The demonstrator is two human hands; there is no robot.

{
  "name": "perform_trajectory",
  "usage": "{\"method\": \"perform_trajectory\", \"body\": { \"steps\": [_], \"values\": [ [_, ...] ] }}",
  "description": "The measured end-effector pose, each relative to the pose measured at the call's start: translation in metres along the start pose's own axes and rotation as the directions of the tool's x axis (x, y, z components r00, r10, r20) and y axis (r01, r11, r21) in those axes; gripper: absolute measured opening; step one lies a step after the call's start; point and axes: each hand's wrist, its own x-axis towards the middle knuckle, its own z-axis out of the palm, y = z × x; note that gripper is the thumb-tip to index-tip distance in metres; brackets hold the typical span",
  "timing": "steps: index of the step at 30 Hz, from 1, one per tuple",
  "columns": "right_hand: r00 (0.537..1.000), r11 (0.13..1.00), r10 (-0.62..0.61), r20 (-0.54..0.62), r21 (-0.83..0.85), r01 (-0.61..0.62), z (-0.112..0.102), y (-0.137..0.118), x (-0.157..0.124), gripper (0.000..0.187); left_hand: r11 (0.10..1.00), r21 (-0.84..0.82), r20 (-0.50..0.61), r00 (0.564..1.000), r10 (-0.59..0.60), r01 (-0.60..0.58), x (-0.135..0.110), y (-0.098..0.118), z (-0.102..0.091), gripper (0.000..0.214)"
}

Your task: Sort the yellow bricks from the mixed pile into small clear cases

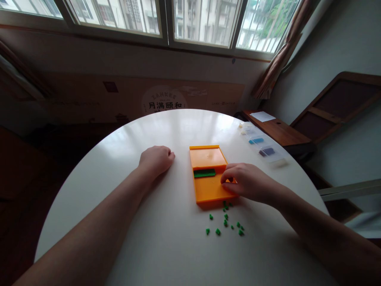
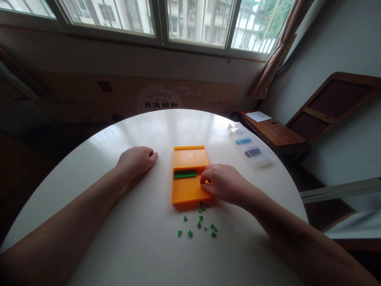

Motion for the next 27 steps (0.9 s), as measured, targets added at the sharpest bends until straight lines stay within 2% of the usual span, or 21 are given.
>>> {"method": "perform_trajectory", "body": {
  "steps": [4, 12, 27],
  "values": [
    [0.999, 0.999, 0.033, -0.007, 0.021, -0.032, 0.002, -0.001, 0.002, 0.014, 1.0, 0.009, 0.0, 1.0, -0.002, 0.002, 0.0, 0.0, 0.0, 0.042],
    [0.971, 0.982, 0.19, -0.148, 0.005, -0.191, 0.013, -0.003, 0.01, 0.016, 1.0, 0.017, 0.002, 1.0, -0.004, 0.004, 0.0, 0.001, -0.002, 0.041],
    [0.962, 0.979, 0.186, -0.198, -0.044, -0.198, 0.018, 0.001, 0.013, 0.015, 1.0, 0.011, 0.0, 1.0, -0.015, 0.015, 0.002, 0.001, 0.001, 0.042]
  ]
}}
